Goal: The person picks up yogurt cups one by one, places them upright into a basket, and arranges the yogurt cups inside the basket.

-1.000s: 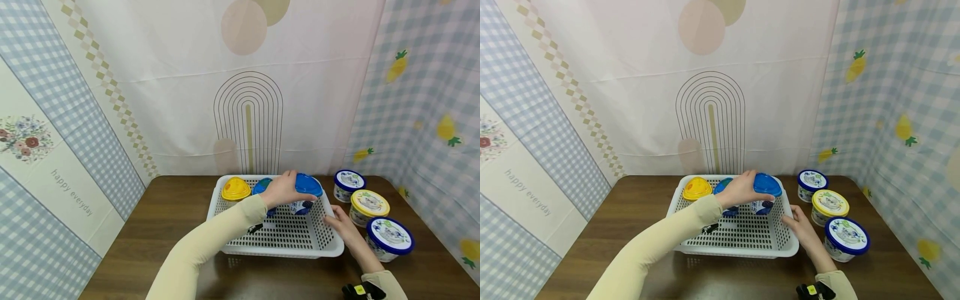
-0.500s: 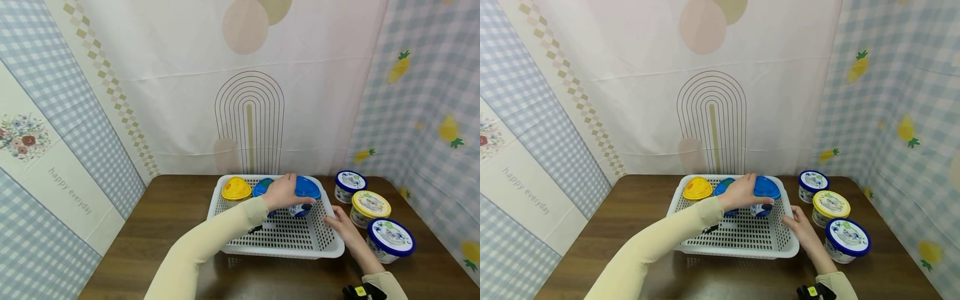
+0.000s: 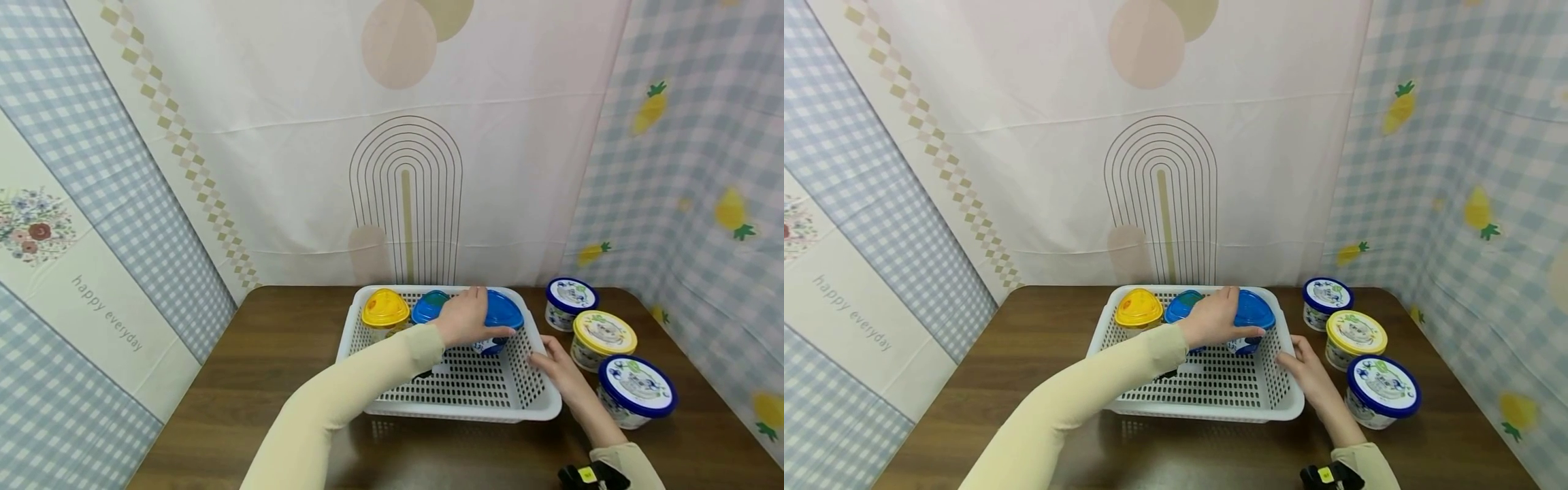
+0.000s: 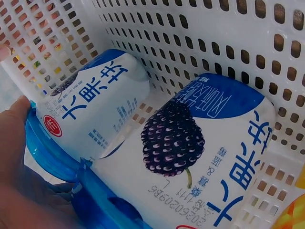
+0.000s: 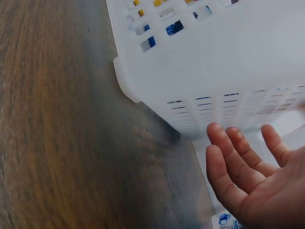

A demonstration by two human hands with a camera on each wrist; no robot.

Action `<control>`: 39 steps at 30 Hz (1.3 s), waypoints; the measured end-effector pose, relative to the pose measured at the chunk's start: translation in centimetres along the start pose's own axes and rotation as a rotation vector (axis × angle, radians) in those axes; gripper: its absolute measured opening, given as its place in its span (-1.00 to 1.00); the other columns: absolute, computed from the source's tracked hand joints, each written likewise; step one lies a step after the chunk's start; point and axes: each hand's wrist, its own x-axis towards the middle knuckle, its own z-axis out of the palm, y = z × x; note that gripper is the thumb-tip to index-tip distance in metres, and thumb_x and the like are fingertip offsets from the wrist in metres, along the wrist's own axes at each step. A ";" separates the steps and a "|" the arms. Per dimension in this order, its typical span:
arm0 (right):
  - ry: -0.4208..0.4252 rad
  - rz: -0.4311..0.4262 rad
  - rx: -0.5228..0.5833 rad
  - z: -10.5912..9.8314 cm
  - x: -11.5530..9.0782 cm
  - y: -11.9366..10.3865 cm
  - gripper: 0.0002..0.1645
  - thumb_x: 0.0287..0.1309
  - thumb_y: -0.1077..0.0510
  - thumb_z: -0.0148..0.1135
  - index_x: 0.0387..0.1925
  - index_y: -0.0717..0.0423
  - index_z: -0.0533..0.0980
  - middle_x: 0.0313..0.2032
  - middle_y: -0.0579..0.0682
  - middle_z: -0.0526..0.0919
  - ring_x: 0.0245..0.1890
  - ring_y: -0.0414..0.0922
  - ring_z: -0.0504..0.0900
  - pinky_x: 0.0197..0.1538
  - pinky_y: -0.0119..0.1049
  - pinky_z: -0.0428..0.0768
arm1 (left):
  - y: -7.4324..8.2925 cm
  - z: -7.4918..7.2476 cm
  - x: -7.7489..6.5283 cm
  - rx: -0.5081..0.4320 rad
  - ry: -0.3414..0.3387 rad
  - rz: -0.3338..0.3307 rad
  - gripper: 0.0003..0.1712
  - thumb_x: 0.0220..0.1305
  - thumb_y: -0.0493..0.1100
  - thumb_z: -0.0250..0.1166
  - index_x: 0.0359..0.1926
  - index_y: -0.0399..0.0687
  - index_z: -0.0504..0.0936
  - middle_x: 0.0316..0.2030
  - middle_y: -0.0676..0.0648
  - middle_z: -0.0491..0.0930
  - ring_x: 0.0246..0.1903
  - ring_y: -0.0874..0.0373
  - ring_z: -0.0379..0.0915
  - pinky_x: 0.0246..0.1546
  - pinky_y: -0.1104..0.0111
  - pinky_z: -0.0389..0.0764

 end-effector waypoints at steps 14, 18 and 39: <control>-0.011 0.012 0.004 0.0 0.0 -0.1 -0.39 0.45 0.20 -0.02 0.36 0.35 0.02 0.26 0.54 0.28 0.00 0.10 0.63 -0.15 -0.14 0.69 | -0.2 0.4 0.4 0.093 0.028 0.006 0.08 0.11 0.64 0.10 0.31 -0.13 0.39 0.11 -0.06 0.53 0.01 0.15 0.52 0.00 0.31 0.61; -0.004 0.027 0.002 0.0 0.1 -0.1 -0.39 0.44 0.20 -0.02 0.36 0.34 0.02 0.27 0.53 0.28 -0.01 0.07 0.63 -0.14 -0.14 0.69 | -0.1 0.4 0.5 0.137 0.045 0.007 0.09 0.08 0.67 0.10 0.28 -0.12 0.43 0.07 -0.04 0.54 -0.01 0.15 0.50 0.01 0.32 0.60; 0.002 0.044 0.004 -0.1 0.1 -0.2 -0.35 0.43 0.15 0.00 0.37 0.33 0.02 0.29 0.52 0.28 0.00 0.07 0.64 -0.11 -0.09 0.70 | 0.8 -0.3 0.0 0.138 0.016 -0.044 0.14 0.11 0.63 0.13 0.41 -0.12 0.33 0.24 -0.05 0.48 0.20 0.11 0.42 0.22 0.27 0.48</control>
